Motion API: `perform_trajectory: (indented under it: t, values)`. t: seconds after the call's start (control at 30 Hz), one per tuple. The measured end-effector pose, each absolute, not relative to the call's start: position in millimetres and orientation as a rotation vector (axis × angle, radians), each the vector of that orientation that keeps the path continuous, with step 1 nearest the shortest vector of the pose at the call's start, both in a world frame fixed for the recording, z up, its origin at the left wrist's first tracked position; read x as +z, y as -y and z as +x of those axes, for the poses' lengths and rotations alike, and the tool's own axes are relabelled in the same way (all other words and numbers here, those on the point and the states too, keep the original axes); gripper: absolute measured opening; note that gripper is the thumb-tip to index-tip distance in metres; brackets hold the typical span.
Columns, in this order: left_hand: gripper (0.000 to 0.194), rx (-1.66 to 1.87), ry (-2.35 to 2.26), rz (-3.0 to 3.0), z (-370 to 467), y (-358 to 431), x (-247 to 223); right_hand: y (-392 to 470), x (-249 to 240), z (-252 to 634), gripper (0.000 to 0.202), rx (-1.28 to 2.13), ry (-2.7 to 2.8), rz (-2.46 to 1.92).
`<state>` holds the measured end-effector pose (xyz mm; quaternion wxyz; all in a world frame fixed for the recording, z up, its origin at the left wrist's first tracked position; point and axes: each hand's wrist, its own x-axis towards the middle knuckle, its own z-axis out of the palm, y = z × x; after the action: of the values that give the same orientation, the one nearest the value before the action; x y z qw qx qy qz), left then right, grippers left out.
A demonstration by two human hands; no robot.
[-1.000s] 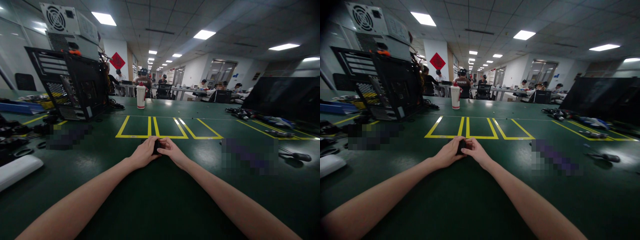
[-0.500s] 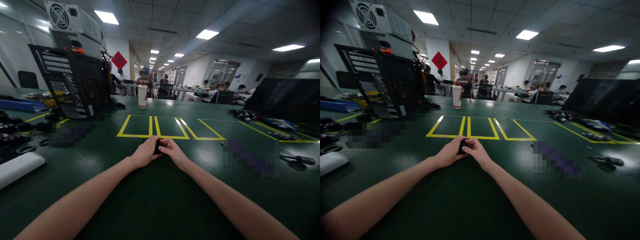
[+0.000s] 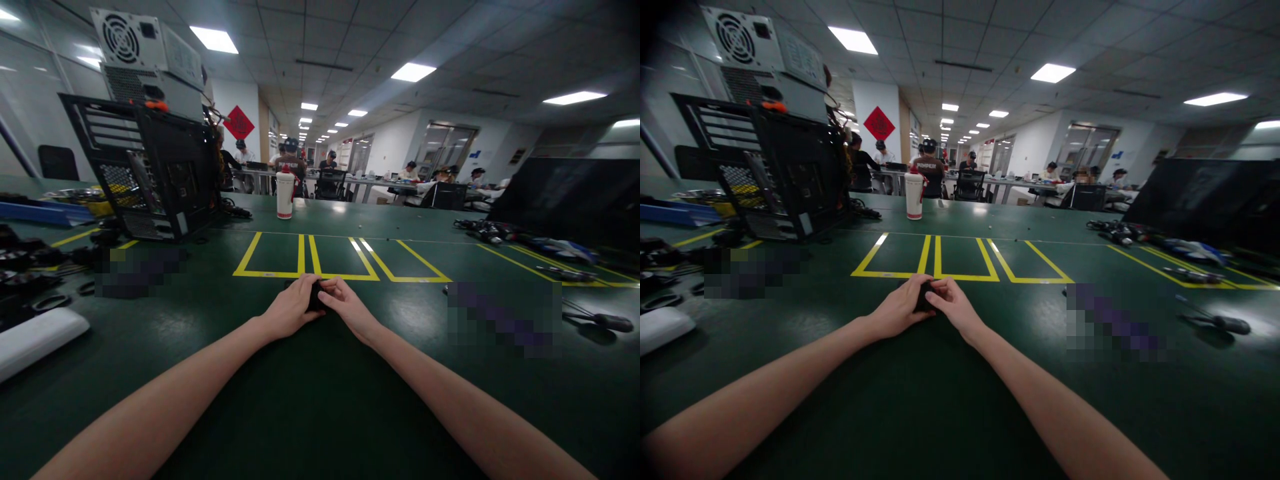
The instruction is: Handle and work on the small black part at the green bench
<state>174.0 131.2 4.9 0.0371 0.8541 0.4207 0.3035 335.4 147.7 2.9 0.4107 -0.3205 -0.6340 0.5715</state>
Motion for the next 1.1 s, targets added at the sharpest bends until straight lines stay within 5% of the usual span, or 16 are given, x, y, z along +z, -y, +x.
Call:
perform_trajectory:
  t: [1.1]
  values:
    - [0.057,0.914,-1.302,2.6,173.2,-129.1,7.4,-151.0,1.3,336.2,0.029,1.411,1.599,-0.865]
